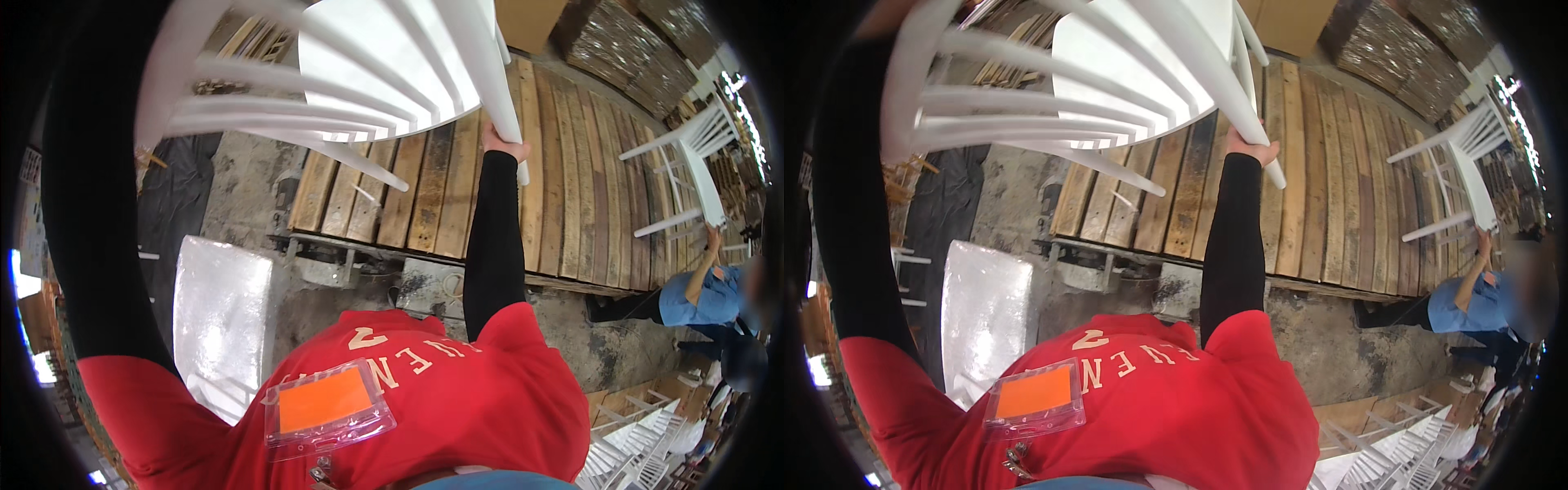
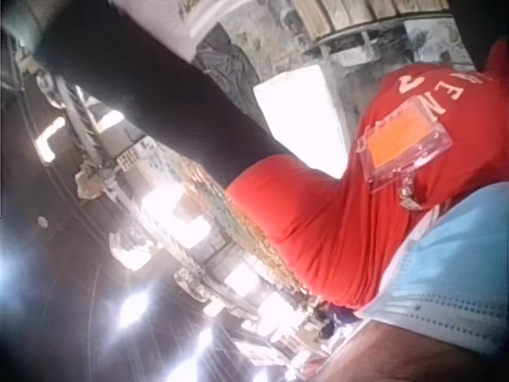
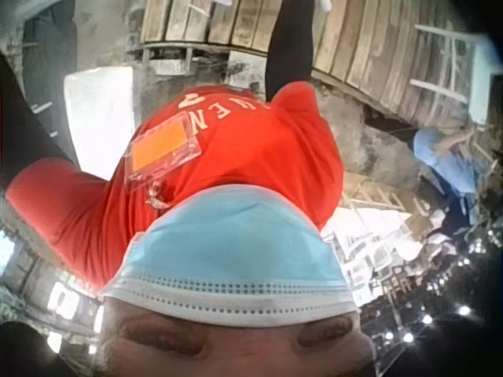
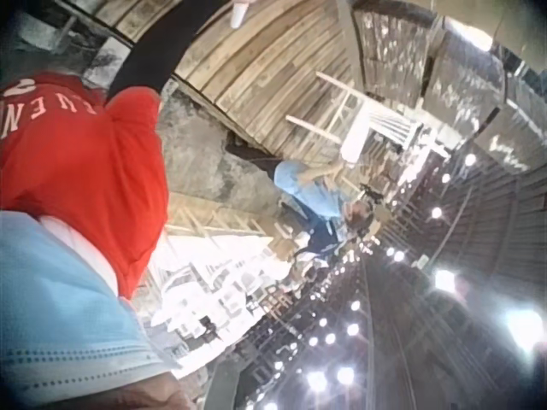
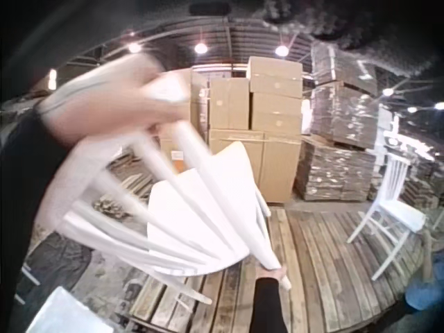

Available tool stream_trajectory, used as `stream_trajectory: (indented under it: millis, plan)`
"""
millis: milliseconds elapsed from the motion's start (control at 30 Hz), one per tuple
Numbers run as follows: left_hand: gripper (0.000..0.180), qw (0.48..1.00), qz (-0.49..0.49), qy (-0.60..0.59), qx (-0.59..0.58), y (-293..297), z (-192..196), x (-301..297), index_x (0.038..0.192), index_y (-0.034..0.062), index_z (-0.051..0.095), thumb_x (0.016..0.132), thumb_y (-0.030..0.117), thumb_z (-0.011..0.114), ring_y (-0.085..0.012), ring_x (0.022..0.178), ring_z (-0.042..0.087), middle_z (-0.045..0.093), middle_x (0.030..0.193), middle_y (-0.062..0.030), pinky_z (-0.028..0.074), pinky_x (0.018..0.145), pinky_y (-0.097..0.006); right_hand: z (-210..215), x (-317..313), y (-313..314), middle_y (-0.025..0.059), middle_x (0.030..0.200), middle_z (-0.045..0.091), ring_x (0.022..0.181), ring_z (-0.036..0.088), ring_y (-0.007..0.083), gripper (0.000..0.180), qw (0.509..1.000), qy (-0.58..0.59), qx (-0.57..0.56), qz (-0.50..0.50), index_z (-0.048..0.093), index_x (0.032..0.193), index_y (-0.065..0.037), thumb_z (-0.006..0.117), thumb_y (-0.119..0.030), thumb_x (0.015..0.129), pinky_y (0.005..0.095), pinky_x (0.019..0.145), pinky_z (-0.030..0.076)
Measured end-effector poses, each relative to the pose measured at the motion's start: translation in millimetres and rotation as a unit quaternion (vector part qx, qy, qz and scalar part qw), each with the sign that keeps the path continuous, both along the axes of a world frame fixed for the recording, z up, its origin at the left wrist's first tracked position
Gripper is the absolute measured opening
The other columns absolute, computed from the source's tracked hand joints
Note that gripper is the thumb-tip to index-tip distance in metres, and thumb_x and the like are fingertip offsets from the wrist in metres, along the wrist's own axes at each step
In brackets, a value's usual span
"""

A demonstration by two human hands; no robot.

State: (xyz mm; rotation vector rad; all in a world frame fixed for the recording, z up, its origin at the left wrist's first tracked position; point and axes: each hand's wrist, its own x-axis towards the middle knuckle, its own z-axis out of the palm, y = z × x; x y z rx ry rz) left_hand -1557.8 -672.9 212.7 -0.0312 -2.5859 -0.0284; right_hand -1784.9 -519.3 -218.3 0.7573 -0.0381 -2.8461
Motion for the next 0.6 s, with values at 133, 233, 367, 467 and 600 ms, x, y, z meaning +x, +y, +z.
stream_trajectory:
  millis: [133, 233, 367, 467, 600]
  plan:
    - [0.034, 0.997, -0.067, -0.032, 0.035, 36.4, -5.5, -69.1, 0.092, -0.0064, 0.068, 0.087, 0.027, 0.063, -0.0195, 0.063, 0.065, 0.068, 0.075, -0.0115, 0.051, 0.057, -0.033, -28.8, -42.4, 60.6, 0.0191, 0.123, 0.046, 0.111, 0.055, 0.0352, 0.066, 0.979, -0.074, 0.149, 0.117, 0.041, 0.139, -0.003, 0.041, -0.055, 0.100, 0.0546, 0.094, 0.053]
    - [0.035, 0.985, -0.086, -0.119, 0.096, 52.4, -11.6, -108.6, 0.094, -0.0055, 0.067, 0.089, 0.029, 0.061, -0.0199, 0.065, 0.065, 0.066, 0.075, -0.0106, 0.051, 0.058, -0.033, -41.7, -55.0, 77.9, 0.0259, 0.126, 0.043, 0.106, 0.059, 0.0397, 0.050, 0.956, -0.092, 0.198, 0.194, 0.038, 0.142, -0.005, 0.039, -0.038, 0.104, 0.0555, 0.090, 0.056]
    - [0.033, 0.969, -0.138, -0.171, 0.118, 62.7, -14.1, -154.9, 0.096, -0.0031, 0.068, 0.088, 0.028, 0.060, -0.0209, 0.071, 0.066, 0.066, 0.078, -0.0105, 0.052, 0.063, -0.035, -49.4, -88.9, 108.1, 0.0308, 0.127, 0.044, 0.104, 0.062, 0.0444, 0.046, 0.941, -0.083, 0.262, 0.199, 0.035, 0.141, -0.004, 0.040, -0.028, 0.102, 0.0572, 0.083, 0.059]
    - [0.031, 0.972, -0.150, -0.158, 0.087, 66.9, -27.5, -191.9, 0.098, -0.0014, 0.069, 0.087, 0.026, 0.059, -0.0239, 0.078, 0.067, 0.068, 0.083, -0.0126, 0.053, 0.068, -0.037, -50.5, -89.8, 92.2, 0.0318, 0.131, 0.042, 0.112, 0.059, 0.0466, 0.047, 0.913, -0.047, 0.327, 0.238, 0.032, 0.144, -0.005, 0.034, -0.027, 0.104, 0.0604, 0.092, 0.053]
    - [0.030, 0.977, -0.194, -0.081, 0.031, 84.3, -54.2, -241.0, 0.100, 0.0008, 0.071, 0.086, 0.023, 0.058, -0.0278, 0.086, 0.068, 0.069, 0.091, -0.0153, 0.054, 0.074, -0.040, -47.9, -116.3, 97.1, 0.0337, 0.135, 0.039, 0.121, 0.053, 0.0502, 0.049, 0.876, -0.010, 0.406, 0.260, 0.026, 0.149, -0.006, 0.027, -0.026, 0.105, 0.0600, 0.098, 0.048]
